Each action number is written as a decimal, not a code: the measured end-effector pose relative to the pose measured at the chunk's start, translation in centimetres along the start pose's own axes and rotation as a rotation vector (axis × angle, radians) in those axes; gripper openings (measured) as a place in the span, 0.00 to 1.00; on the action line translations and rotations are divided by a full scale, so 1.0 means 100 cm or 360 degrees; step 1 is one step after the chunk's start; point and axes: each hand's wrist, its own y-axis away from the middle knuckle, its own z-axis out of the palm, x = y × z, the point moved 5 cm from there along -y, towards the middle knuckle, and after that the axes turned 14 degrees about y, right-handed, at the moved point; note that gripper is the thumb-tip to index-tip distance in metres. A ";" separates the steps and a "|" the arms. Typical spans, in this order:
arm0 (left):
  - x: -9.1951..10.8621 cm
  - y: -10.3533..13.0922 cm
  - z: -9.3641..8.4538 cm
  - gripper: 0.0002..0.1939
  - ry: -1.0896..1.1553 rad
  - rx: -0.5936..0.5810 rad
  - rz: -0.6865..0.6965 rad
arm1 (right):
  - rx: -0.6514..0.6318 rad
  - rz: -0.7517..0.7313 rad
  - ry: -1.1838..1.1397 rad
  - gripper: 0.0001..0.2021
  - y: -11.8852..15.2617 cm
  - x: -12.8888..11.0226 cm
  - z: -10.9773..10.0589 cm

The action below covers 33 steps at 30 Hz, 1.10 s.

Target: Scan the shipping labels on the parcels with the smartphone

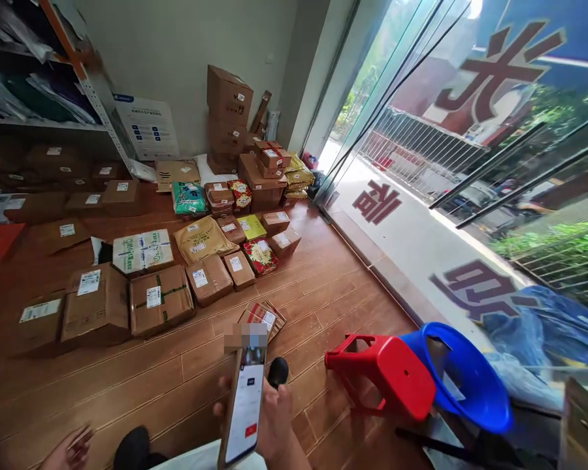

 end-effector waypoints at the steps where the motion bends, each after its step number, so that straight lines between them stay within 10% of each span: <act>1: -0.017 0.003 0.026 0.04 -0.0036 -0.0002 0.0044 | -0.0043 0.0079 0.0018 0.27 0.005 -0.023 -0.021; 5: -0.102 -0.002 0.132 0.02 -0.0316 -0.0017 0.0078 | 0.0069 0.0372 0.0149 0.26 0.008 -0.112 -0.116; 10: -0.191 -0.049 0.248 0.15 -0.0804 -0.0312 0.0140 | 0.0999 0.0404 0.0700 0.26 -0.019 -0.154 -0.272; 20: -0.264 -0.272 0.360 0.51 -0.1681 -0.0704 0.0225 | 0.1769 0.0618 0.1043 0.19 -0.135 -0.003 -0.582; 26: -0.297 -0.319 0.372 0.49 -0.1483 -0.1140 -0.0181 | 0.1926 0.0657 0.1396 0.12 -0.195 0.035 -0.699; 33: -0.197 -0.326 0.262 0.50 -0.0998 -0.0590 -0.0276 | 0.1913 0.0500 0.1708 0.10 -0.233 0.007 -0.734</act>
